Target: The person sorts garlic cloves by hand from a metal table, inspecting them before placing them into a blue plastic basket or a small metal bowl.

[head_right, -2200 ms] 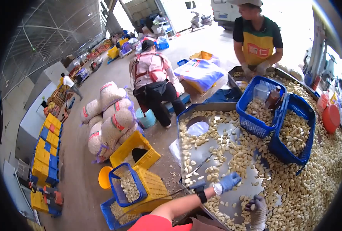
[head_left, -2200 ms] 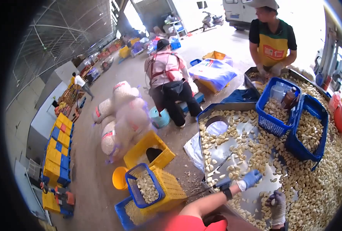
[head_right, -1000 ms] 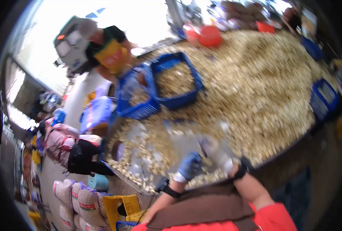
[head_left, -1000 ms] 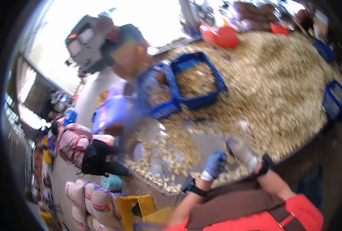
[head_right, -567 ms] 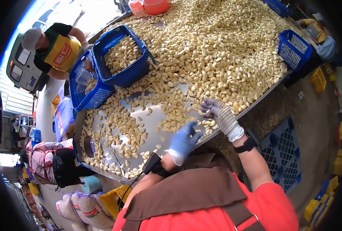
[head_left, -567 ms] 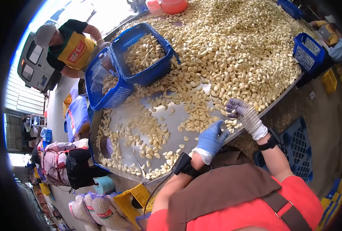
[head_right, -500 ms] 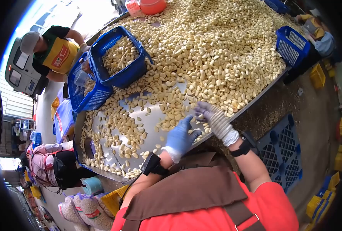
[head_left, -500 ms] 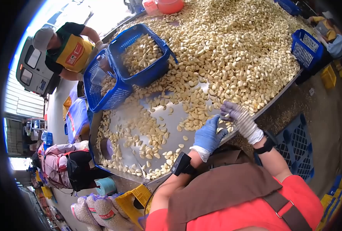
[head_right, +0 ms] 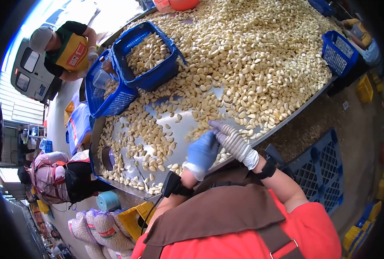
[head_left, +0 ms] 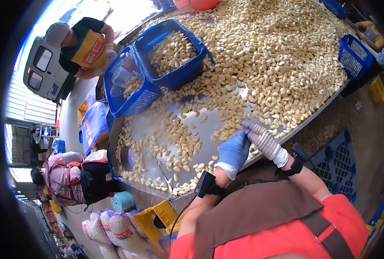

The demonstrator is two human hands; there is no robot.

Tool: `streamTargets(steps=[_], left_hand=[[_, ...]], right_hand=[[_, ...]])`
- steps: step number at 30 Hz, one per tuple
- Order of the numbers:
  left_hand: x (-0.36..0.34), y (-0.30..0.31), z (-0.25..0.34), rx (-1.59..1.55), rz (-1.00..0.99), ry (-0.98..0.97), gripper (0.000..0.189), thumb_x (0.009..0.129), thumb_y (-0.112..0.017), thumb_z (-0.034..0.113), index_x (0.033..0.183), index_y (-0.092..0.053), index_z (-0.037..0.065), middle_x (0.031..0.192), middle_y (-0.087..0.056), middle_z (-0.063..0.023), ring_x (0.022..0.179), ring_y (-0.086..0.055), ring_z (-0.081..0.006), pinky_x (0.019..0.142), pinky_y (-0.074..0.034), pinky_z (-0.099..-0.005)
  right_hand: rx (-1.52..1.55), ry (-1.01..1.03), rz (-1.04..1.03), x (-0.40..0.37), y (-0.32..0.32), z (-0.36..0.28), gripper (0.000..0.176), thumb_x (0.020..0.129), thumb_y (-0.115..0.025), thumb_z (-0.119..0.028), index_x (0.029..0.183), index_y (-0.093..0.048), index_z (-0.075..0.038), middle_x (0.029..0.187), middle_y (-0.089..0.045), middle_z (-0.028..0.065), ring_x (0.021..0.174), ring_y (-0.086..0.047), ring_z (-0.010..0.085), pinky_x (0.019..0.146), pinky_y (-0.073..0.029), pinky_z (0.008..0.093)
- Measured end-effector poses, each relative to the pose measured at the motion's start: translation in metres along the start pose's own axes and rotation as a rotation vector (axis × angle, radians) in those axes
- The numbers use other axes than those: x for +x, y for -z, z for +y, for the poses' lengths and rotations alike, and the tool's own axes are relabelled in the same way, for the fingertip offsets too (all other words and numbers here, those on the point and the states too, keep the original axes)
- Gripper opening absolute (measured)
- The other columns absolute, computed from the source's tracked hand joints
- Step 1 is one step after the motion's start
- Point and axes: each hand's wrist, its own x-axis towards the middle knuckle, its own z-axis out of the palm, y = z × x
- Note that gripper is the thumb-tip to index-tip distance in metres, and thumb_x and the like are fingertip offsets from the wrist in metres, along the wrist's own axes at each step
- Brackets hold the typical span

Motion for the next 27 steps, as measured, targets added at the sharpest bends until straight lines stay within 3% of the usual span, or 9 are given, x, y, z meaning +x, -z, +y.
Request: streamTargets(steps=[4, 6, 9, 16, 19, 20, 21, 23, 27], left_hand=[[0.002, 0.008, 0.0, -0.032, 0.04, -0.027, 0.017, 0.088, -0.065, 0.019, 0.101, -0.06, 0.01, 0.082, -0.064, -0.0172, 0.074, -0.063, -0.0373, 0.063, -0.051, -0.0419], [0.001, 0.006, 0.006, -0.233, 0.1, -0.022, 0.012, 0.089, -0.066, 0.015, 0.096, -0.06, 0.007, 0.081, -0.066, -0.0138, 0.067, -0.065, -0.0272, 0.06, -0.051, -0.0348], [0.006, 0.006, 0.011, -0.583, 0.002, 0.143, 0.012, 0.091, -0.065, 0.012, 0.096, -0.058, 0.004, 0.082, -0.067, -0.008, 0.067, -0.064, -0.0148, 0.06, -0.05, -0.0278], [0.015, -0.009, 0.008, -1.248, -0.051, 0.334, 0.016, 0.093, -0.064, 0.014, 0.098, -0.058, 0.0, 0.084, -0.067, -0.0046, 0.067, -0.061, -0.0111, 0.061, -0.05, -0.0247], [0.022, 0.016, -0.025, -0.518, -0.453, 0.421, 0.034, 0.085, -0.074, 0.026, 0.104, -0.061, 0.001, 0.089, -0.068, -0.0077, 0.078, -0.063, -0.0148, 0.067, -0.052, -0.0283], [0.015, 0.004, -0.073, -0.294, -0.277, 0.123, 0.039, 0.083, -0.074, 0.031, 0.106, -0.062, 0.002, 0.092, -0.068, -0.0097, 0.081, -0.063, -0.0164, 0.068, -0.052, -0.0313], [0.03, 0.04, -0.055, -0.467, -0.166, 0.55, 0.037, 0.085, -0.07, 0.031, 0.108, -0.062, 0.003, 0.098, -0.068, -0.0126, 0.083, -0.065, -0.0222, 0.071, -0.052, -0.0334], [0.048, 0.041, -0.116, 0.009, 0.144, 0.422, 0.036, 0.087, -0.064, 0.031, 0.114, -0.061, 0.008, 0.102, -0.065, -0.0179, 0.091, -0.064, -0.0366, 0.078, -0.05, -0.0408], [0.089, 0.036, -0.158, 0.33, -0.024, 0.358, 0.032, 0.082, -0.066, 0.027, 0.109, -0.063, 0.009, 0.106, -0.063, -0.0181, 0.098, -0.062, -0.0366, 0.083, -0.048, -0.0452]], right_hand=[[0.078, -0.006, 0.002, -0.001, -0.001, -0.011, 0.025, 0.097, -0.051, -0.016, 0.115, -0.061, -0.003, 0.101, -0.062, 0.003, 0.09, -0.056, 0.0097, 0.08, -0.048, 0.0246], [0.069, 0.061, 0.068, -0.001, -0.003, -0.013, 0.021, 0.095, -0.049, -0.01, 0.111, -0.06, -0.004, 0.083, -0.061, 0.0015, 0.075, -0.058, 0.0078, 0.066, -0.049, 0.024], [0.237, -0.159, 0.165, -0.005, -0.004, -0.024, 0.02, 0.096, -0.048, -0.015, 0.11, -0.061, -0.01, 0.065, -0.048, -0.0061, 0.051, -0.041, 0.0024, 0.045, -0.032, 0.018], [0.842, -0.361, 0.297, -0.003, -0.002, -0.029, 0.019, 0.097, -0.051, -0.019, 0.111, -0.06, -0.011, 0.059, -0.036, -0.0082, 0.047, -0.035, 0.0035, 0.044, -0.03, 0.0176], [0.392, -0.309, 0.173, -0.033, 0.045, -0.038, 0.029, 0.097, -0.053, -0.033, 0.109, -0.062, -0.008, 0.055, -0.037, -0.0065, 0.045, -0.035, 0.0061, 0.045, -0.033, 0.0196], [0.11, -0.355, 0.084, -0.045, 0.067, -0.048, 0.033, 0.096, -0.054, -0.038, 0.103, -0.065, -0.007, 0.053, -0.04, -0.0051, 0.044, -0.038, 0.0072, 0.045, -0.035, 0.0213], [-0.235, -0.35, -0.001, -0.052, 0.082, -0.051, 0.033, 0.096, -0.054, -0.037, 0.096, -0.066, -0.006, 0.057, -0.049, 0.0028, 0.052, -0.048, 0.0145, 0.051, -0.041, 0.0281], [-0.749, -0.347, -0.121, -0.068, 0.103, -0.045, 0.032, 0.093, -0.056, -0.035, 0.09, -0.067, -0.005, 0.074, -0.065, 0.0148, 0.072, -0.063, 0.0348, 0.07, -0.05, 0.0406], [-0.913, -0.09, 0.091, -0.045, 0.095, -0.044, 0.028, 0.088, -0.059, -0.033, 0.092, -0.068, -0.006, 0.079, -0.066, 0.0152, 0.077, -0.064, 0.0363, 0.073, -0.051, 0.0412]])
